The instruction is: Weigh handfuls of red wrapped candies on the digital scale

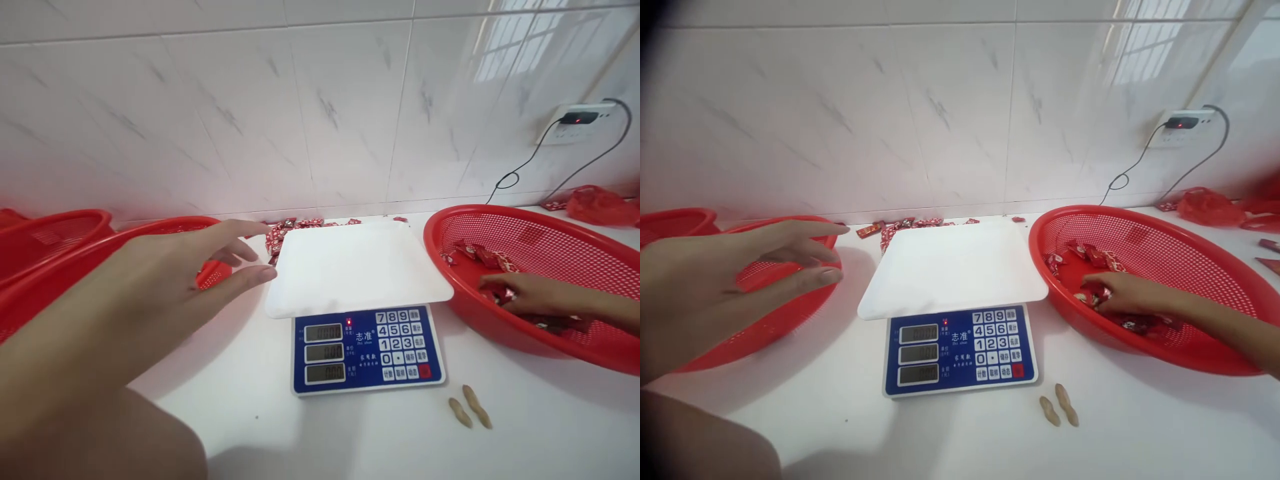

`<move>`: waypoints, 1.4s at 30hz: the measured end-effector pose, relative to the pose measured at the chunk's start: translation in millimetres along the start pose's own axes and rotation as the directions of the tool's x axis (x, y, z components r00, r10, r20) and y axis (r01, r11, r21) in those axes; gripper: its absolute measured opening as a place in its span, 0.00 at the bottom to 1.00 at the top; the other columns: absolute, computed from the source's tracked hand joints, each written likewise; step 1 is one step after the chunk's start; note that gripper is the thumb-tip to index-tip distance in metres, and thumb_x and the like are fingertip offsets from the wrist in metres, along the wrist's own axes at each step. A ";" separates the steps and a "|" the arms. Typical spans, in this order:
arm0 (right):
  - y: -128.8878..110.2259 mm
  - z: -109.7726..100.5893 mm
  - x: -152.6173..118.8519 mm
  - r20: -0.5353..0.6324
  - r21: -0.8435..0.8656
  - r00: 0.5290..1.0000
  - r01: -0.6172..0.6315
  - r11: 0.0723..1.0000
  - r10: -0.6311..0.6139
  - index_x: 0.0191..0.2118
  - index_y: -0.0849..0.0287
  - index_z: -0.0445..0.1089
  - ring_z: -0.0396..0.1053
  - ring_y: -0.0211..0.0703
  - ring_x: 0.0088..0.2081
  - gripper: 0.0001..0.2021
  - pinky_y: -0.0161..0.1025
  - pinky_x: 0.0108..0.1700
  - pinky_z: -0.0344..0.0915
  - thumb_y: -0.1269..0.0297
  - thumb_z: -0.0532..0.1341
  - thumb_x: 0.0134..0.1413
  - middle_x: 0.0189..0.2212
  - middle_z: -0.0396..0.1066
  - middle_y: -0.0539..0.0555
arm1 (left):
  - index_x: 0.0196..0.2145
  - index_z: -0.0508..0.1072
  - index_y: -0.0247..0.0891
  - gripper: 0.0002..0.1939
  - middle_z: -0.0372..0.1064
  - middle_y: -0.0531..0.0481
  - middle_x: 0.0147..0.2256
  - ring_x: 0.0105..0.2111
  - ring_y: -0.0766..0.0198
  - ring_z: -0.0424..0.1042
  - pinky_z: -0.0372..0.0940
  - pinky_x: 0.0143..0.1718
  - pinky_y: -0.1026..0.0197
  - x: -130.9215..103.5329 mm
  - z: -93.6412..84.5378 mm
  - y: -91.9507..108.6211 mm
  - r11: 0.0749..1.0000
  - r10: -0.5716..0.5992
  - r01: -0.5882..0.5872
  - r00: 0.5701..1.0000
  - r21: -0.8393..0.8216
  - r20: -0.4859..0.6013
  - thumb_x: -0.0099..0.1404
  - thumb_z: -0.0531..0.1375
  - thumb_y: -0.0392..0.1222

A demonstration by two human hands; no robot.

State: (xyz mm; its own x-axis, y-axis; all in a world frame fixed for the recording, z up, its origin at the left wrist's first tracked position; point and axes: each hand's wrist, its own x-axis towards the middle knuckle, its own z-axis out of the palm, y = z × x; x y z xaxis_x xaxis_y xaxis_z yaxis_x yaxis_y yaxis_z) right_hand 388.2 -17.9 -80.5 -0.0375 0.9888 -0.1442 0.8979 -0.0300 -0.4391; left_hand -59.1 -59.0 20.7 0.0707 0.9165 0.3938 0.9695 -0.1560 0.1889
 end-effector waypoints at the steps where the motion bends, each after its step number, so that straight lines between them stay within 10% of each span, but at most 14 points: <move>1: -3.6 -12.3 1.6 -0.025 0.022 1.000 -0.005 1.000 0.005 0.28 0.51 0.72 0.67 0.47 0.24 0.07 0.47 0.28 0.59 0.65 0.56 0.49 0.24 0.72 0.58 | 0.48 0.76 0.58 0.19 0.80 0.58 0.33 0.29 0.55 0.74 0.60 0.30 0.59 1.6 1.8 1.2 0.999 0.026 -0.027 0.999 0.042 0.032 0.64 0.60 0.64; 8: -66.9 -83.7 4.7 -0.284 0.206 0.955 -0.030 0.978 0.089 0.39 0.57 0.71 0.61 0.34 0.24 0.10 0.44 0.30 0.57 0.58 0.64 0.54 0.24 0.66 0.51 | 0.47 0.77 0.56 0.17 0.80 0.54 0.35 0.34 0.53 0.77 0.65 0.28 0.58 19.4 21.5 17.2 0.984 0.136 -0.125 0.988 -0.128 0.075 0.66 0.58 0.61; 17: -185.6 -10.8 13.5 -0.194 0.412 0.831 0.552 0.725 -0.522 0.40 0.55 0.68 0.64 0.36 0.28 0.09 0.36 0.30 0.60 0.65 0.64 0.51 0.26 0.65 0.46 | 0.53 0.73 0.47 0.16 0.79 0.53 0.45 0.44 0.60 0.78 0.73 0.44 0.61 23.6 53.5 76.9 0.773 0.271 -0.310 0.950 -0.554 -0.153 0.68 0.64 0.48; 26: -171.0 28.5 37.4 -0.127 0.288 0.858 0.511 0.810 -0.497 0.49 0.55 0.72 0.71 0.43 0.38 0.17 0.42 0.42 0.66 0.66 0.64 0.51 0.42 0.74 0.54 | 0.38 0.79 0.46 0.12 0.81 0.54 0.39 0.41 0.55 0.77 0.67 0.41 0.55 41.8 64.6 53.7 0.950 0.100 -0.064 0.989 -0.304 0.105 0.69 0.60 0.53; 42: -168.1 19.0 35.2 -0.330 0.335 0.881 0.445 0.831 -0.339 0.41 0.55 0.73 0.69 0.40 0.27 0.11 0.40 0.35 0.62 0.56 0.67 0.56 0.26 0.73 0.48 | 0.38 0.79 0.49 0.11 0.81 0.55 0.37 0.38 0.57 0.76 0.68 0.39 0.59 33.0 34.1 46.2 0.967 -0.020 0.003 0.998 -0.253 -0.067 0.67 0.60 0.55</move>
State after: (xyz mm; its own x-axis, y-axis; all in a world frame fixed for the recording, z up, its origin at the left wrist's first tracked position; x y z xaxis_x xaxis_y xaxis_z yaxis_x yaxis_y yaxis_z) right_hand 227.6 19.2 -28.6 -0.1925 0.9297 0.3141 0.5822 0.3659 -0.7261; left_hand -4.0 -23.4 11.8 0.0352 0.8925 0.4496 0.8788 -0.2418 0.4113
